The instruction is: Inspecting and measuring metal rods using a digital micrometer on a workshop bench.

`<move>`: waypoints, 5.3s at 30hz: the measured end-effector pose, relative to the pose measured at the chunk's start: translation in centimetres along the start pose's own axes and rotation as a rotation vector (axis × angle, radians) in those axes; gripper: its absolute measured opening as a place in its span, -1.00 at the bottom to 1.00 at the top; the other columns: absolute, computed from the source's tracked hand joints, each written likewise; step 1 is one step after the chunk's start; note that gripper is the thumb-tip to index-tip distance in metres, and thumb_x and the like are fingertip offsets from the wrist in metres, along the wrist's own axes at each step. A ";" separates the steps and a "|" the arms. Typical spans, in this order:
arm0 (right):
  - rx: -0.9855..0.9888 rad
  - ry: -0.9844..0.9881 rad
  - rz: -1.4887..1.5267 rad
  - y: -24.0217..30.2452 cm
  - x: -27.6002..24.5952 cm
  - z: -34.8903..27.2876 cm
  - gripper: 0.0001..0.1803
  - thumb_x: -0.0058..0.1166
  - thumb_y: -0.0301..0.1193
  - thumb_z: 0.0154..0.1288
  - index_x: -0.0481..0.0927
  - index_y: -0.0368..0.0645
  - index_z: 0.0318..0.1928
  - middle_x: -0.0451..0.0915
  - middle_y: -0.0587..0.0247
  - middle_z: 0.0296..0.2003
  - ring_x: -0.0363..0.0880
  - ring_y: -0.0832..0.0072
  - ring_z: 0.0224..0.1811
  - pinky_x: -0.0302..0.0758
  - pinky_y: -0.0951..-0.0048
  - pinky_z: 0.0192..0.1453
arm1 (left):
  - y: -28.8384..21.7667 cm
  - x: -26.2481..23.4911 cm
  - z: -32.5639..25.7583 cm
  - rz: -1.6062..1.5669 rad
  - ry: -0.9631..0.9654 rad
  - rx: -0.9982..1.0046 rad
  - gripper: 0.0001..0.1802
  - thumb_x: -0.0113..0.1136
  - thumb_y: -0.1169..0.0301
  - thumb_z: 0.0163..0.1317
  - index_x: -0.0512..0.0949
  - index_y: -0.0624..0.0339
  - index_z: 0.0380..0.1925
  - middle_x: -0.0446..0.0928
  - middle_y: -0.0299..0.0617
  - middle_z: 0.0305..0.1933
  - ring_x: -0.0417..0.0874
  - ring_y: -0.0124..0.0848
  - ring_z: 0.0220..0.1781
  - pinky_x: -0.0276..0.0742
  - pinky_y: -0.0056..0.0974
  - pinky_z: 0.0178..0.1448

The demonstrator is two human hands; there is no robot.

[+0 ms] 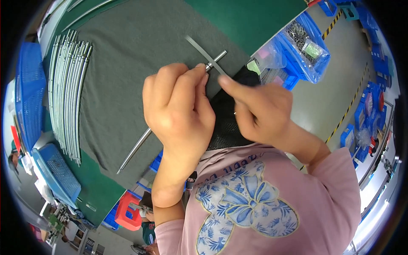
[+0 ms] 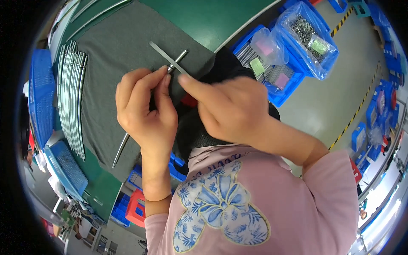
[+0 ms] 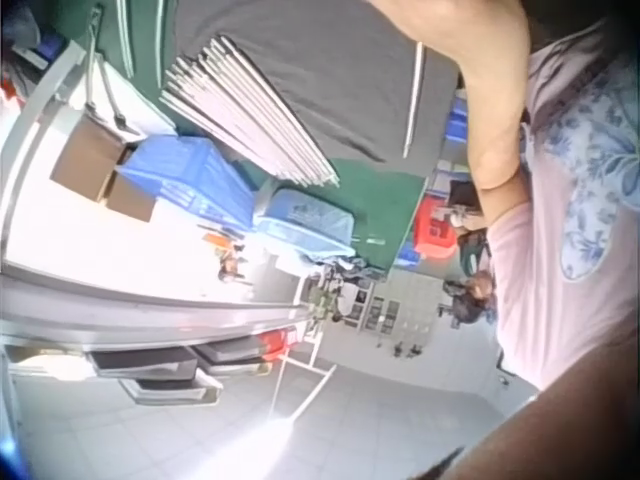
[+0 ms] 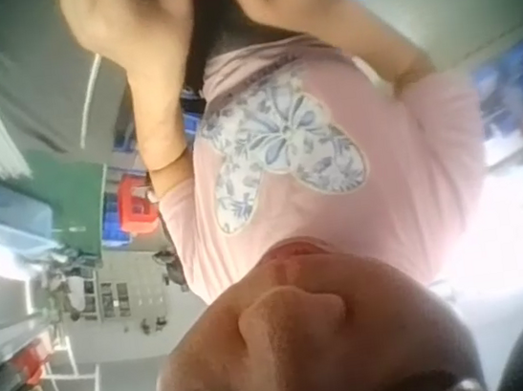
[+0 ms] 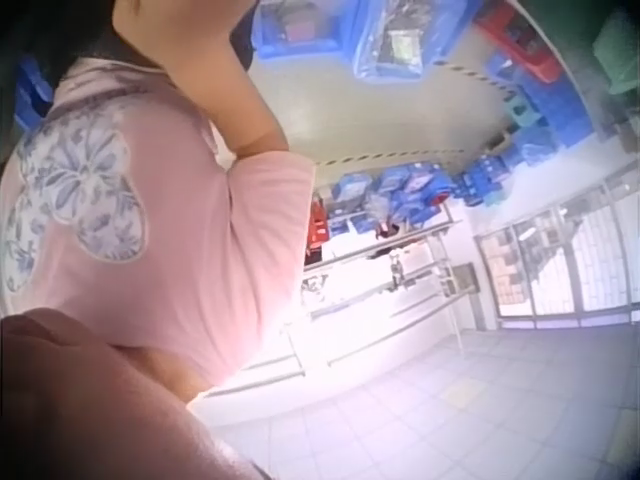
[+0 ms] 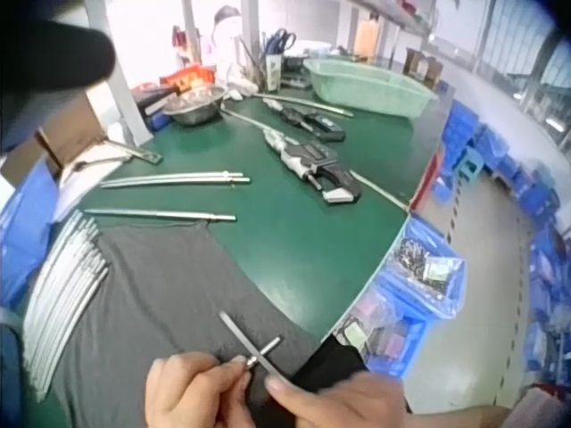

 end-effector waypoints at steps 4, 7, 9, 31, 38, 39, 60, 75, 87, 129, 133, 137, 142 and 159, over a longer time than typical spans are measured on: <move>0.022 0.035 0.044 -0.2 -0.2 -0.6 -0.56 -0.06 -0.71 -0.18 0.55 -0.19 -0.17 0.37 0.33 -0.77 0.28 0.50 -0.82 0.20 0.51 -0.71 | -0.1 -0.1 0.0 0.014 -0.003 0.011 -0.81 0.19 0.65 -0.27 0.52 0.24 -0.54 0.40 -0.22 -0.52 0.34 -0.30 -0.52 0.29 -0.32 -0.46; 0.014 -0.030 0.058 -0.1 -0.1 0.9 -0.56 -0.06 -0.72 -0.19 0.56 -0.17 -0.19 0.36 0.33 -0.79 0.27 0.49 -0.83 0.20 0.52 -0.71 | 0.0 0.0 0.1 0.009 0.022 -0.021 -0.81 0.19 0.65 -0.27 0.51 0.24 -0.55 0.40 -0.22 -0.51 0.35 -0.31 -0.52 0.29 -0.32 -0.46; 0.042 0.054 0.020 0.1 -0.3 -0.1 -0.57 -0.06 -0.72 -0.18 0.56 -0.16 -0.20 0.36 0.34 -0.78 0.28 0.48 -0.83 0.20 0.51 -0.71 | 0.4 0.0 0.0 -0.015 0.012 -0.025 -0.81 0.19 0.65 -0.27 0.51 0.24 -0.54 0.40 -0.23 -0.51 0.34 -0.31 -0.52 0.28 -0.32 -0.46; 0.031 0.009 0.166 -1.2 0.7 0.8 -0.58 -0.07 -0.72 -0.13 0.54 -0.19 -0.16 0.44 0.28 -0.72 0.31 0.48 -0.81 0.21 0.53 -0.71 | 0.1 0.1 0.2 0.019 0.024 -0.011 -0.81 0.19 0.65 -0.26 0.51 0.22 -0.54 0.39 -0.24 -0.51 0.34 -0.32 -0.52 0.29 -0.32 -0.45; 0.087 0.081 0.117 -0.8 0.0 0.4 -0.61 -0.07 -0.72 -0.13 0.56 -0.19 -0.21 0.46 0.30 -0.70 0.31 0.48 -0.81 0.24 0.54 -0.70 | 0.1 0.1 0.0 0.005 0.018 -0.021 -0.82 0.19 0.65 -0.26 0.51 0.22 -0.54 0.40 -0.24 -0.51 0.34 -0.32 -0.53 0.27 -0.33 -0.47; 0.058 0.025 0.102 -0.8 0.0 1.1 -0.60 -0.08 -0.73 -0.17 0.57 -0.19 -0.23 0.45 0.29 -0.73 0.31 0.47 -0.81 0.24 0.54 -0.69 | 0.2 0.1 -0.1 -0.009 0.016 -0.040 -0.81 0.19 0.65 -0.26 0.51 0.22 -0.55 0.39 -0.24 -0.51 0.34 -0.33 -0.53 0.28 -0.33 -0.46; 0.130 0.061 0.173 -1.7 1.0 -1.9 -0.63 -0.05 -0.69 -0.09 0.55 -0.18 -0.18 0.48 0.30 -0.65 0.39 0.46 -0.74 0.28 0.54 -0.66 | 0.0 0.2 0.1 0.046 0.038 0.008 -0.82 0.17 0.65 -0.25 0.50 0.24 -0.53 0.40 -0.22 -0.50 0.35 -0.30 -0.51 0.28 -0.31 -0.44; 0.096 0.105 0.153 -1.2 0.3 -2.3 -0.64 -0.05 -0.71 -0.11 0.55 -0.23 -0.21 0.41 0.30 -0.76 0.33 0.49 -0.80 0.24 0.51 -0.71 | 0.1 0.2 -0.3 0.043 0.025 0.018 -0.81 0.18 0.66 -0.26 0.51 0.24 -0.54 0.39 -0.22 -0.52 0.34 -0.31 -0.53 0.27 -0.31 -0.46; 0.120 -0.070 0.276 -1.9 1.1 0.7 -0.65 -0.05 -0.70 -0.12 0.57 -0.20 -0.24 0.49 0.28 -0.67 0.31 0.48 -0.80 0.23 0.53 -0.70 | -0.1 0.2 0.2 -0.001 0.051 -0.020 -0.81 0.18 0.65 -0.26 0.50 0.24 -0.54 0.40 -0.22 -0.51 0.35 -0.30 -0.51 0.28 -0.31 -0.45; -0.004 0.407 0.086 -1.9 1.6 5.6 -0.82 0.13 -0.34 -0.08 0.48 -0.16 -0.49 0.43 0.31 -0.49 0.36 0.37 -0.35 0.14 0.35 -0.11 | -0.9 0.2 -1.1 0.082 0.069 0.110 -0.81 0.12 0.57 -0.13 0.43 0.22 -0.43 0.38 -0.17 -0.40 0.40 -0.26 -0.47 0.32 -0.26 -0.44; -0.116 0.429 -0.002 -1.4 1.8 5.7 -0.84 0.06 -0.41 -0.01 0.42 -0.19 -0.40 0.39 0.25 -0.46 0.36 0.35 -0.30 0.12 0.31 -0.06 | -0.7 0.6 -0.8 0.095 0.110 0.045 -0.82 0.10 0.64 -0.13 0.43 0.24 -0.44 0.38 -0.13 -0.39 0.41 -0.21 -0.41 0.34 -0.24 -0.36; -0.155 0.322 -0.119 -1.1 0.6 6.1 -0.83 0.05 -0.44 -0.02 0.40 -0.17 -0.37 0.37 0.25 -0.42 0.35 0.35 -0.25 0.12 0.29 -0.04 | -0.7 0.5 -0.2 0.079 0.111 0.060 -0.81 0.12 0.58 -0.14 0.44 0.23 -0.43 0.38 -0.16 -0.39 0.40 -0.25 -0.43 0.32 -0.26 -0.41; -0.123 0.105 -0.373 -0.5 -3.5 8.0 -0.76 0.07 -0.42 -0.09 0.39 -0.12 -0.32 0.38 0.26 -0.34 0.33 0.37 -0.22 0.09 0.31 -0.05 | -0.4 -2.9 0.4 0.066 -0.003 0.025 -0.80 0.14 0.59 -0.16 0.43 0.24 -0.44 0.37 -0.12 -0.42 0.40 -0.19 -0.44 0.31 -0.22 -0.40; 0.445 0.521 1.085 1.5 1.8 6.9 -0.69 -0.24 -0.28 0.27 0.40 -0.22 -0.50 0.39 0.39 -0.58 0.27 0.69 -0.52 0.26 0.65 -0.41 | 1.3 -4.5 -1.6 -1.192 -0.244 -0.475 -0.52 0.09 0.45 0.11 0.23 0.30 0.04 0.38 -0.10 -0.19 0.45 -0.47 -0.32 0.44 -0.46 -0.23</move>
Point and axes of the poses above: each hand's wrist, its own z-axis towards the middle knuckle, its own x-axis out of the palm, y = z × x, the point moved 9 cm from there along z, towards the middle knuckle
